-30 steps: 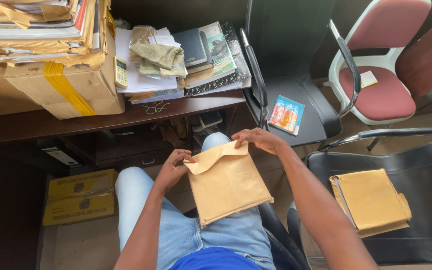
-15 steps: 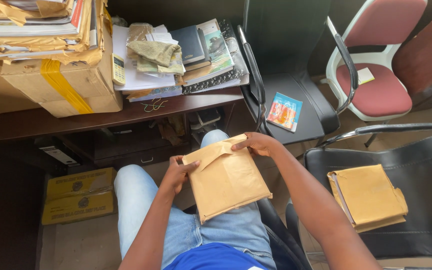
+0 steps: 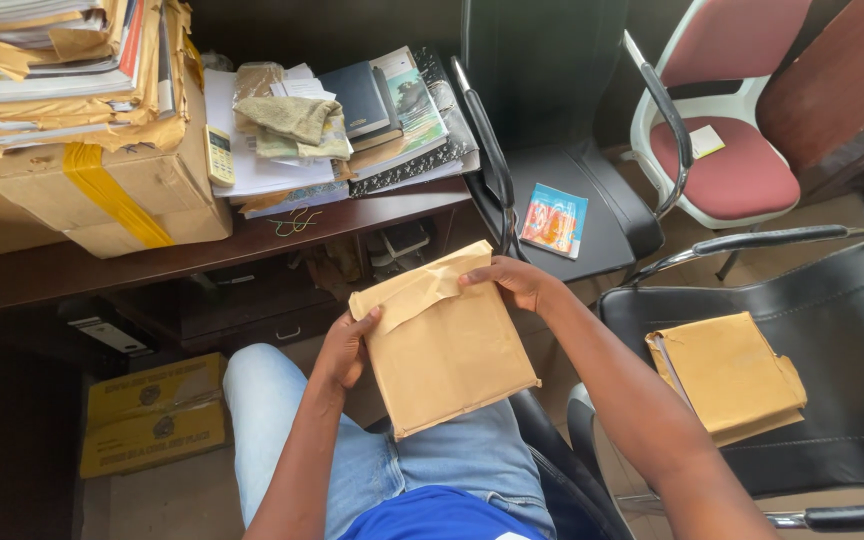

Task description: The person places booklets inside a padded mailer and wipes the surface of the mailer with a cloth.

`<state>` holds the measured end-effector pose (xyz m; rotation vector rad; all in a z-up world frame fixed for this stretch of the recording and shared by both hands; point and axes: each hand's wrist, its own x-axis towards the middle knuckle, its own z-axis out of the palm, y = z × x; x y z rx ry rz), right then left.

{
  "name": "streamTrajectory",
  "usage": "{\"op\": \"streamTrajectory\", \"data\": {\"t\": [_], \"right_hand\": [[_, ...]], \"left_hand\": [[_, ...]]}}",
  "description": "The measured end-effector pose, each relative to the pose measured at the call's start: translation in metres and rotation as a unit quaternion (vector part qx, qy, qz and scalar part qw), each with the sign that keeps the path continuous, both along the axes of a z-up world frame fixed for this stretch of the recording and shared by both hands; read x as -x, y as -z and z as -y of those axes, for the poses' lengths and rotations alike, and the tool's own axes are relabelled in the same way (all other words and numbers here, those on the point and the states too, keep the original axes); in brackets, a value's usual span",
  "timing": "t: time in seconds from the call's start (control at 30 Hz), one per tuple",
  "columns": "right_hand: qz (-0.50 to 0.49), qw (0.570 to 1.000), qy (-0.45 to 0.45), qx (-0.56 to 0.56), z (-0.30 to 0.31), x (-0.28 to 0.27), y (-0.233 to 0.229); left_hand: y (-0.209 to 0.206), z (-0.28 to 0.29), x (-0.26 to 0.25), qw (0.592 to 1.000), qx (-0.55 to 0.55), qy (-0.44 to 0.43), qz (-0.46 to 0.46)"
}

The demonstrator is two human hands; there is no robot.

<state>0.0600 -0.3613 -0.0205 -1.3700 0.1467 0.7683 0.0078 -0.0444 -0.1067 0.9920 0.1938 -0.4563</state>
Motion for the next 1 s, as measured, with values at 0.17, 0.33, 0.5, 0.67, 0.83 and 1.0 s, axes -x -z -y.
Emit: {"op": "streamTrajectory", "data": {"t": [0.17, 0.33, 0.5, 0.67, 0.83, 1.0], "right_hand": [[0.031, 0.999, 0.011, -0.040, 0.005, 0.025, -0.016], [0.057, 0.996, 0.062, -0.034, 0.004, 0.051, -0.036], [0.066, 0.994, 0.085, -0.016, 0.007, 0.061, -0.038], [0.060, 0.996, 0.069, -0.026, 0.008, 0.056, -0.020], [0.044, 0.998, 0.051, -0.021, 0.008, 0.056, -0.016], [0.035, 0.997, 0.049, 0.039, 0.014, 0.051, -0.004]], "left_hand": [[-0.029, 0.018, -0.005, 0.999, 0.014, -0.030, 0.013], [-0.086, 0.033, 0.003, 0.994, -0.070, -0.077, 0.019], [-0.116, 0.023, 0.016, 0.936, -0.217, 0.035, 0.277], [-0.087, 0.021, 0.013, 0.939, -0.213, 0.037, 0.269], [-0.082, 0.022, 0.012, 0.950, -0.221, 0.025, 0.220], [-0.074, 0.019, 0.008, 0.940, -0.268, 0.036, 0.207]]}}
